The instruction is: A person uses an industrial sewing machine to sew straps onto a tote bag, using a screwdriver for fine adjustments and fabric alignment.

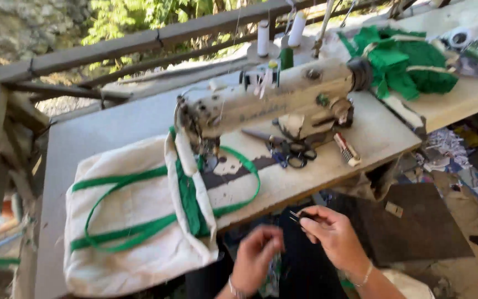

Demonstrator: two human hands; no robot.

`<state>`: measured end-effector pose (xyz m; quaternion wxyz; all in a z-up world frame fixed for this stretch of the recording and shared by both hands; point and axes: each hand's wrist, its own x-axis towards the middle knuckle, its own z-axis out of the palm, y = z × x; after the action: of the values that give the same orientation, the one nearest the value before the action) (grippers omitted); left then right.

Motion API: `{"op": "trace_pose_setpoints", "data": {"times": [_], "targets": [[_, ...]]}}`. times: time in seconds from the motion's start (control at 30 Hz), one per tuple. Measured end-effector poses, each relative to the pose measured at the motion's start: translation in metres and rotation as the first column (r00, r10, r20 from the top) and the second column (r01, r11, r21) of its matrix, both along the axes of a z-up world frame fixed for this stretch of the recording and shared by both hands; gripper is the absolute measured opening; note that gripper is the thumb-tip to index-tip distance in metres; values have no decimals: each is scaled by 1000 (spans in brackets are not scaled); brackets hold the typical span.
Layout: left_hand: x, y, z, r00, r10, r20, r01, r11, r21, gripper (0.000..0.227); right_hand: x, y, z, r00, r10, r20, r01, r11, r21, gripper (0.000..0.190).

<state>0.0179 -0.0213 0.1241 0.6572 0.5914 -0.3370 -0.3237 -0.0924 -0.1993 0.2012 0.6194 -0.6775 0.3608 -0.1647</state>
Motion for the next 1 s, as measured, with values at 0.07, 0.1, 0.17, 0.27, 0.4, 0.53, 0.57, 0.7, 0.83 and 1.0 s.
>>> {"op": "trace_pose_setpoints", "data": {"times": [0.07,0.1,0.17,0.27,0.4,0.53,0.57,0.7,0.83,1.0], "targets": [[8,-2,29,990,129,-56,-131,991,-37,20,1,26,-3,993,49,110,-64,988,138,19],[11,-1,28,983,95,-157,-109,991,-83,23,0,35,-4,990,62,124,-75,992,103,17],[14,7,36,964,62,-260,-96,988,-121,26,-1,48,-6,988,78,135,-89,993,78,16],[18,18,59,961,-4,-276,-33,991,-129,22,3,58,-2,985,75,154,-95,987,128,14],[25,30,60,952,58,-302,-84,994,-76,14,14,73,-3,978,138,158,-152,985,81,11],[40,43,56,965,131,-229,-144,989,-41,7,34,88,4,934,331,135,-311,939,-149,10],[45,48,54,966,122,-228,-134,990,-42,7,40,91,3,937,322,136,-302,942,-150,10],[58,67,43,954,211,-213,-224,974,-39,5,62,106,1,893,449,-27,-417,803,-426,14],[66,73,47,932,245,-269,-255,967,-5,7,78,109,-3,868,496,-12,-427,736,-526,15],[62,58,39,941,216,-260,-227,974,-12,13,73,96,-8,873,487,-20,-412,715,-565,17]]}}
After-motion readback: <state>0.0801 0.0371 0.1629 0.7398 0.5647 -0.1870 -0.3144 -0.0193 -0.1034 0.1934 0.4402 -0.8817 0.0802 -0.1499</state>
